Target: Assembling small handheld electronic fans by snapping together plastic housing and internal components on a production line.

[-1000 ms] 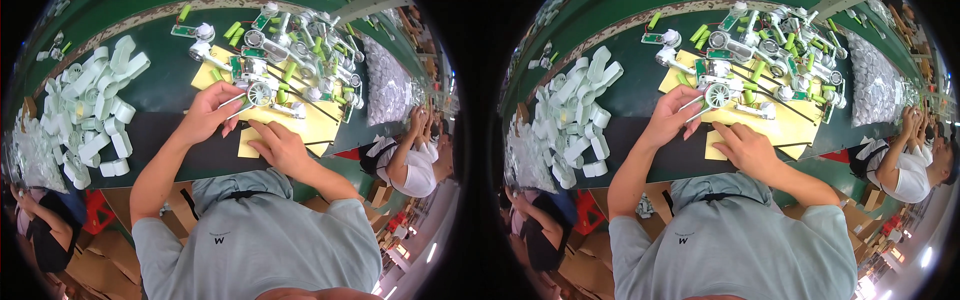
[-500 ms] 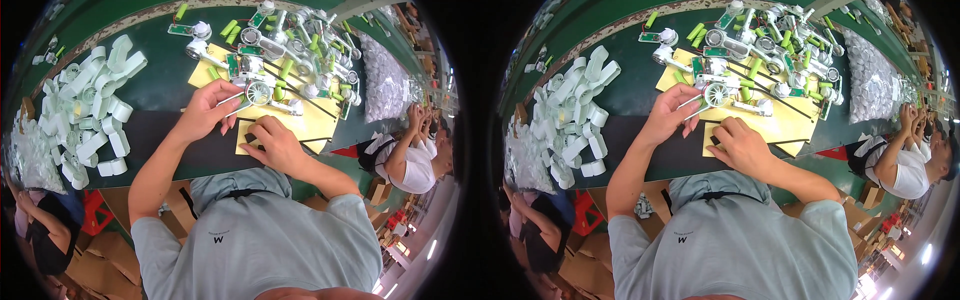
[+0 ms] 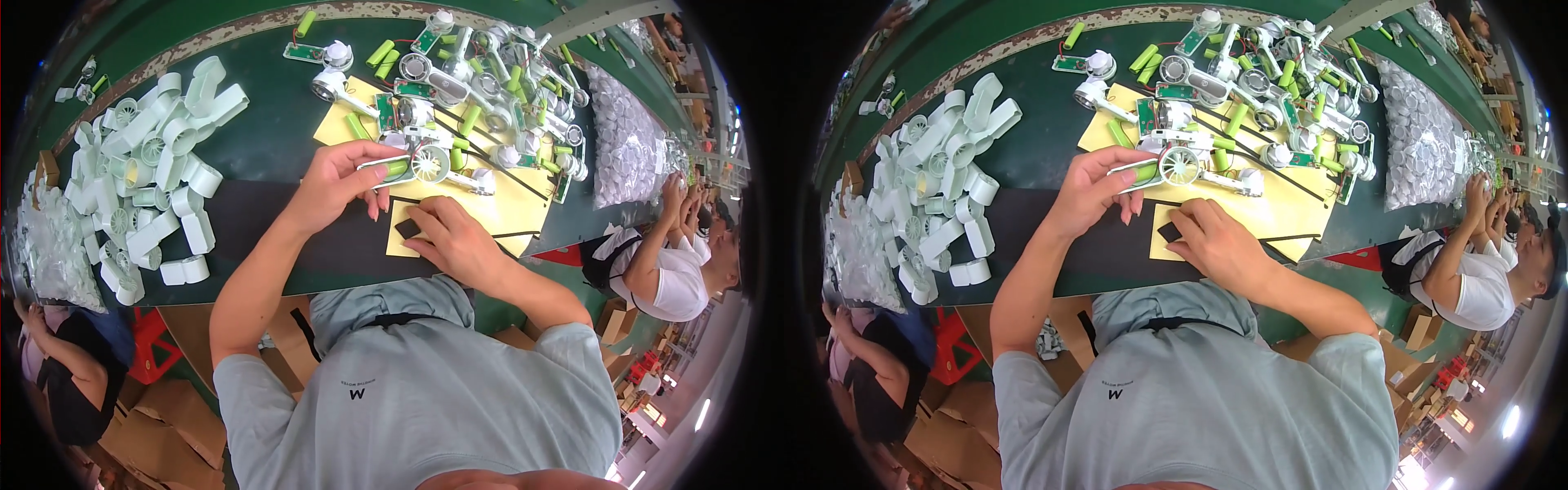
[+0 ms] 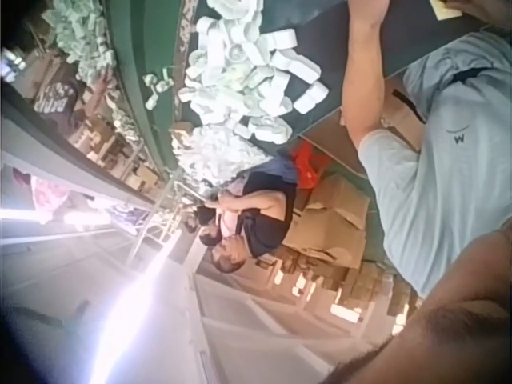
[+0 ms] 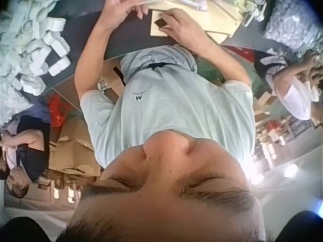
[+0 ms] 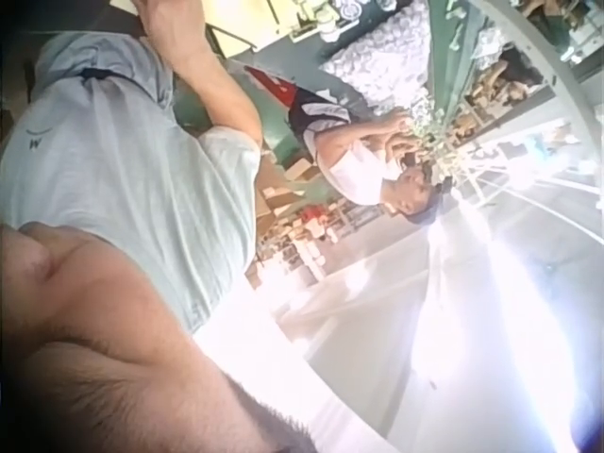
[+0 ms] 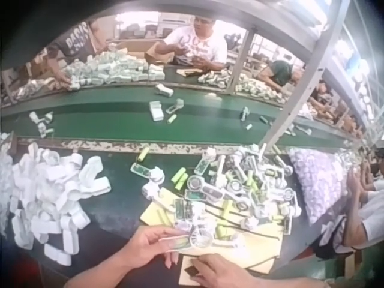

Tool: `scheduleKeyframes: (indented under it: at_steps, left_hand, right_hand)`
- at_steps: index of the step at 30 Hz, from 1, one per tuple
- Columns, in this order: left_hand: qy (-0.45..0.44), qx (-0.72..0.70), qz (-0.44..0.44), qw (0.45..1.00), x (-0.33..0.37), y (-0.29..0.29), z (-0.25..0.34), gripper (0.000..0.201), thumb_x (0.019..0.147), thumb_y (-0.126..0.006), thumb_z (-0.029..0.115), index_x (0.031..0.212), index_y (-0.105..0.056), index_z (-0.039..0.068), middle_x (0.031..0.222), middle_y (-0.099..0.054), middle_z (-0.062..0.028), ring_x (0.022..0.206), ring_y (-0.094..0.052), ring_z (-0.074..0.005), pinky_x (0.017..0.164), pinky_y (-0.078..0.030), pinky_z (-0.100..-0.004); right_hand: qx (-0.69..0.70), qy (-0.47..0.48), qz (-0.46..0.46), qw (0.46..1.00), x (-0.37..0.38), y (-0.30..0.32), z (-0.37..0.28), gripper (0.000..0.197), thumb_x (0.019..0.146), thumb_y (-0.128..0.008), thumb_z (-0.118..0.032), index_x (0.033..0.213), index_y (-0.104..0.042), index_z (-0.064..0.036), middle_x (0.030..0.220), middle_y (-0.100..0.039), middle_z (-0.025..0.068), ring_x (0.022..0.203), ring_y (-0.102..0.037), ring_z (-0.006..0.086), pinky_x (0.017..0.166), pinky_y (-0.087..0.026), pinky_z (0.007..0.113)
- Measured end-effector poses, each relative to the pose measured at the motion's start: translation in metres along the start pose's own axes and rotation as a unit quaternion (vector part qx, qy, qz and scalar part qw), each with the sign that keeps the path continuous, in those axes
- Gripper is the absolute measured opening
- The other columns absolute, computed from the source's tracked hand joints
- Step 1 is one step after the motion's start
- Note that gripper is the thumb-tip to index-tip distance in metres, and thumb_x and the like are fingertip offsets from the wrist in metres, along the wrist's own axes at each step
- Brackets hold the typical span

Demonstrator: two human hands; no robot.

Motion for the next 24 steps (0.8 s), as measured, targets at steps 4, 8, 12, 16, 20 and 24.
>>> scheduleKeyframes:
  at_steps: [4,8,12,16,20,24]
  left_hand:
    - [0.002,-0.003,0.003,1.0,0.0,0.001,-0.001,0.029,0.095,-0.057,0.003,0.122,-0.06,-0.009,0.095,-0.067,-0.0112,0.069,-0.065,-0.014,0.055,-0.055,-0.0257]
    - [0.0,0.003,0.004,1.0,0.001,0.002,-0.003,0.029,0.095,-0.057,0.003,0.122,-0.06,-0.008,0.095,-0.067,-0.0114,0.069,-0.065,-0.0142,0.054,-0.055,-0.0253]
    - [0.002,0.003,-0.004,1.0,0.001,0.002,-0.002,0.029,0.095,-0.057,0.004,0.122,-0.06,-0.009,0.096,-0.067,-0.0119,0.069,-0.065,-0.0141,0.054,-0.055,-0.0253]
    - [0.006,-0.005,0.0,1.0,0.002,0.002,-0.001,0.029,0.096,-0.057,0.004,0.122,-0.06,-0.008,0.098,-0.066,-0.0119,0.07,-0.065,-0.0141,0.055,-0.055,-0.0254]
    - [-0.01,0.038,0.006,0.999,0.001,-0.006,-0.001,0.028,0.096,-0.055,0.0,0.123,-0.06,-0.006,0.102,-0.066,-0.0108,0.073,-0.065,-0.0129,0.058,-0.056,-0.0254]
    - [-0.017,0.058,-0.002,0.998,-0.001,-0.006,-0.005,0.029,0.096,-0.054,-0.003,0.124,-0.06,-0.005,0.106,-0.066,-0.01,0.073,-0.064,-0.0119,0.062,-0.057,-0.0259]
  right_hand:
    - [-0.019,0.035,-0.036,0.999,0.002,0.0,0.003,0.051,0.081,-0.077,-0.016,0.125,-0.058,0.0033,0.099,-0.057,0.0123,0.087,-0.059,0.0281,0.076,-0.051,0.038]
    - [-0.043,0.036,-0.001,0.998,0.005,-0.002,0.0,0.051,0.082,-0.076,-0.016,0.127,-0.057,0.0008,0.097,-0.057,0.0116,0.084,-0.058,0.0276,0.075,-0.051,0.038]
    - [-0.011,0.026,0.005,1.0,0.007,-0.001,0.002,0.051,0.083,-0.075,-0.015,0.128,-0.057,-0.0009,0.094,-0.057,0.0115,0.081,-0.059,0.0275,0.072,-0.052,0.037]
    - [0.127,0.048,0.071,0.988,0.004,0.007,0.0,0.044,0.083,-0.076,-0.01,0.124,-0.061,-0.0023,0.094,-0.059,0.0104,0.077,-0.062,0.0251,0.066,-0.052,0.036]
    - [0.159,0.012,0.13,0.979,0.016,0.03,-0.01,0.027,0.084,-0.074,-0.003,0.111,-0.071,-0.0031,0.091,-0.059,0.0079,0.079,-0.062,0.0198,0.064,-0.051,0.031]
    - [0.169,0.025,0.187,0.967,0.046,0.034,-0.009,0.03,0.084,-0.074,-0.002,0.113,-0.072,-0.0035,0.088,-0.063,0.0072,0.071,-0.063,0.0172,0.06,-0.05,0.029]
Point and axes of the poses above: each hand's wrist, its own x-axis towards the middle knuckle, its own y-axis out of the back of the hand, z = x × y, the point moved 1 cm from there along x, towards the middle knuckle
